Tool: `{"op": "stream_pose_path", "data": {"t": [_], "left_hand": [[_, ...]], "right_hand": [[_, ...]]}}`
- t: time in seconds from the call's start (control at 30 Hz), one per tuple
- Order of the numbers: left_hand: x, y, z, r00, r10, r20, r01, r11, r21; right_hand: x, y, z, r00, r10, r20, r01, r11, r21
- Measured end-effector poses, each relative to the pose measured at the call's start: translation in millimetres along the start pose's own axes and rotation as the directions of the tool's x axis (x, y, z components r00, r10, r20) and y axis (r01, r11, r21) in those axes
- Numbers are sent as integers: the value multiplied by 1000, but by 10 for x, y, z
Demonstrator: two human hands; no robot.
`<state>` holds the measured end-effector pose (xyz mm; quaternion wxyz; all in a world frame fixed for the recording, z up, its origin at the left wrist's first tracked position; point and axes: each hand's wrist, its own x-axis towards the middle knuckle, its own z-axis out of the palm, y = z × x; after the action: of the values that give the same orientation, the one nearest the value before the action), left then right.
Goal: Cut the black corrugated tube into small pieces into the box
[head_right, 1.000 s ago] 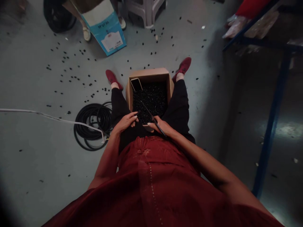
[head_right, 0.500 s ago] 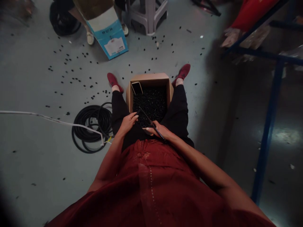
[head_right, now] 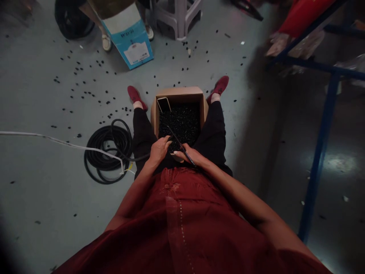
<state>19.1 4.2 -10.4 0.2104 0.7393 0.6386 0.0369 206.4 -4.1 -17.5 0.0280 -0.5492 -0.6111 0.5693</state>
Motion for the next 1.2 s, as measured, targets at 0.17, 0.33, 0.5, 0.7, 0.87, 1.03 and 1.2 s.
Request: {"op": "stream_pose_path", "data": {"t": [0.17,0.33,0.5,0.7,0.87,1.03,1.2], "left_hand": [[-4,12,-12,1000,-3,13,2,999,47],[14,-30,65,1000,-14,25,13,999,46],[39,-112,171,998,-29,59,26,998,50],[43,-225,247,996,-50,79,49,999,16],[61,-248,264,994,-56,98,64,995,-76],[82,-371,107,986,-149,72,163,940,-298],[52,-585,-147,977,-210,22,203,903,-378]], "right_hand": [[6,-40,2,998,-32,-46,30,998,-58],[40,2,46,994,-54,-90,41,989,-141],[101,66,106,993,-35,-110,11,977,-211],[192,138,198,992,12,-122,-37,978,-205],[194,149,205,991,23,-129,-41,989,-143],[68,185,112,992,12,-123,-1,995,95],[-69,308,8,980,60,-192,18,926,378]]}}
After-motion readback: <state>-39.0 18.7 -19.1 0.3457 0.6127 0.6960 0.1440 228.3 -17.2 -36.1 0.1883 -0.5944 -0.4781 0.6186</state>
